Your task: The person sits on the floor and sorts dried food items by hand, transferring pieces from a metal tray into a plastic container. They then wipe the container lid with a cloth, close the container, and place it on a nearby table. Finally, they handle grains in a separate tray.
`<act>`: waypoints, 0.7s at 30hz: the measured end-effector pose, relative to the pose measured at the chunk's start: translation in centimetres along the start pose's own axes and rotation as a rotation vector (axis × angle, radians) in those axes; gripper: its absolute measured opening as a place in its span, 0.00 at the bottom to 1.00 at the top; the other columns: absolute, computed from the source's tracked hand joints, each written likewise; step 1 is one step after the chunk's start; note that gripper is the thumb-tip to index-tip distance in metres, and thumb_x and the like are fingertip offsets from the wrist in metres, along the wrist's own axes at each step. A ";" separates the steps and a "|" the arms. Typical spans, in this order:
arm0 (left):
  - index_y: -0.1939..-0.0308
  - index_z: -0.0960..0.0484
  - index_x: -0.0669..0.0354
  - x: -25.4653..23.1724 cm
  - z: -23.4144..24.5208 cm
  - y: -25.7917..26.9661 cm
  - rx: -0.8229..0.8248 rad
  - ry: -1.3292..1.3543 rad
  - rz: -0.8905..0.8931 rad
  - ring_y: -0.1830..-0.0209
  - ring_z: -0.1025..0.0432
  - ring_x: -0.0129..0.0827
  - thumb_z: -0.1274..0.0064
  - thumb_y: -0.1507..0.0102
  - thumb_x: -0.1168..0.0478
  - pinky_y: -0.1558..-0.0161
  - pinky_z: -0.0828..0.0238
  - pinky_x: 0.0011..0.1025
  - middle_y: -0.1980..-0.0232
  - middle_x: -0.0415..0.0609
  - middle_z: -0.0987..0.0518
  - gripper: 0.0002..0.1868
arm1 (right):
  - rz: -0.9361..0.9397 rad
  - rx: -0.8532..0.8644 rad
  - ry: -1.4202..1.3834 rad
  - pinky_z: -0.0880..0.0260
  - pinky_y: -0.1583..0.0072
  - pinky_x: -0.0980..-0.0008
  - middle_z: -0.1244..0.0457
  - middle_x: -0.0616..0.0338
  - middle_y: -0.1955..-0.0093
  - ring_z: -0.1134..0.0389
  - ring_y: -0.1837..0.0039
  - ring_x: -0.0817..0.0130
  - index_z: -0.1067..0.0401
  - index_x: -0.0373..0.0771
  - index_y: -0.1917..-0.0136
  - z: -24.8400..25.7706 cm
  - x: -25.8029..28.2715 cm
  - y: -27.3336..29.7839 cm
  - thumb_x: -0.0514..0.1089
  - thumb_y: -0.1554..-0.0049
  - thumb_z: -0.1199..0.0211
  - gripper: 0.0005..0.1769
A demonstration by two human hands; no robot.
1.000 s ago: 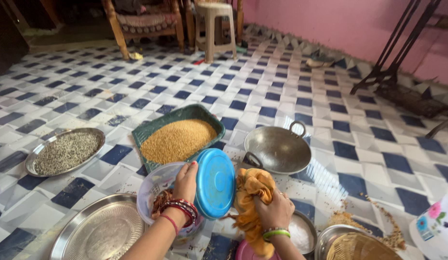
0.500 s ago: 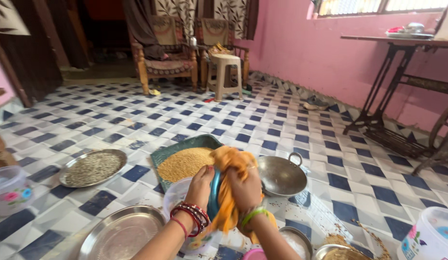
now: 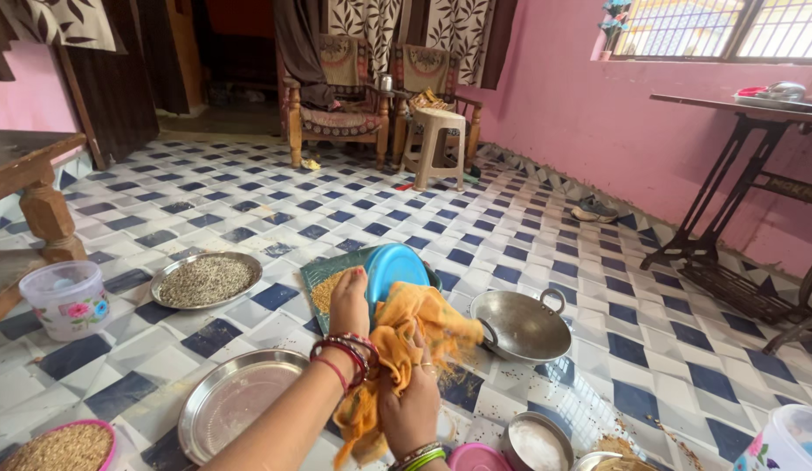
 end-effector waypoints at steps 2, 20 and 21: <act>0.53 0.21 0.67 0.3 0.8 -0.4 -0.019 0.074 0.066 0.58 0.31 0.30 0.56 0.30 0.52 0.50 0.34 0.29 0.57 0.45 0.22 0.19 | -0.064 0.029 -0.022 0.35 0.33 0.57 0.33 0.43 0.35 0.33 0.33 0.46 0.27 0.36 0.35 0.2 -1.4 -0.2 0.41 0.44 0.48 0.25; 0.35 0.26 0.65 1.8 6.3 -2.1 0.122 -0.022 0.703 0.44 0.24 0.47 0.55 0.33 0.45 0.45 0.29 0.42 0.45 0.61 0.18 0.31 | 0.325 0.576 0.060 0.30 0.45 0.59 0.32 0.45 0.48 0.30 0.45 0.46 0.29 0.35 0.43 2.4 2.6 -4.6 0.36 0.56 0.31 0.25; 0.37 0.22 0.69 2.3 6.1 -2.2 0.162 -0.020 0.708 0.48 0.23 0.50 0.51 0.34 0.53 0.47 0.25 0.42 0.47 0.63 0.16 0.27 | 0.323 0.633 0.051 0.30 0.43 0.59 0.32 0.47 0.47 0.30 0.43 0.47 0.28 0.36 0.42 2.3 3.3 -3.9 0.36 0.55 0.32 0.26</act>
Point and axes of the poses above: each hand's wrist, its own y-axis away from the middle knuckle, its own z-axis out of the back of the hand, x = y × z, the point moved 7 cm from there along -y, towards the middle knuckle
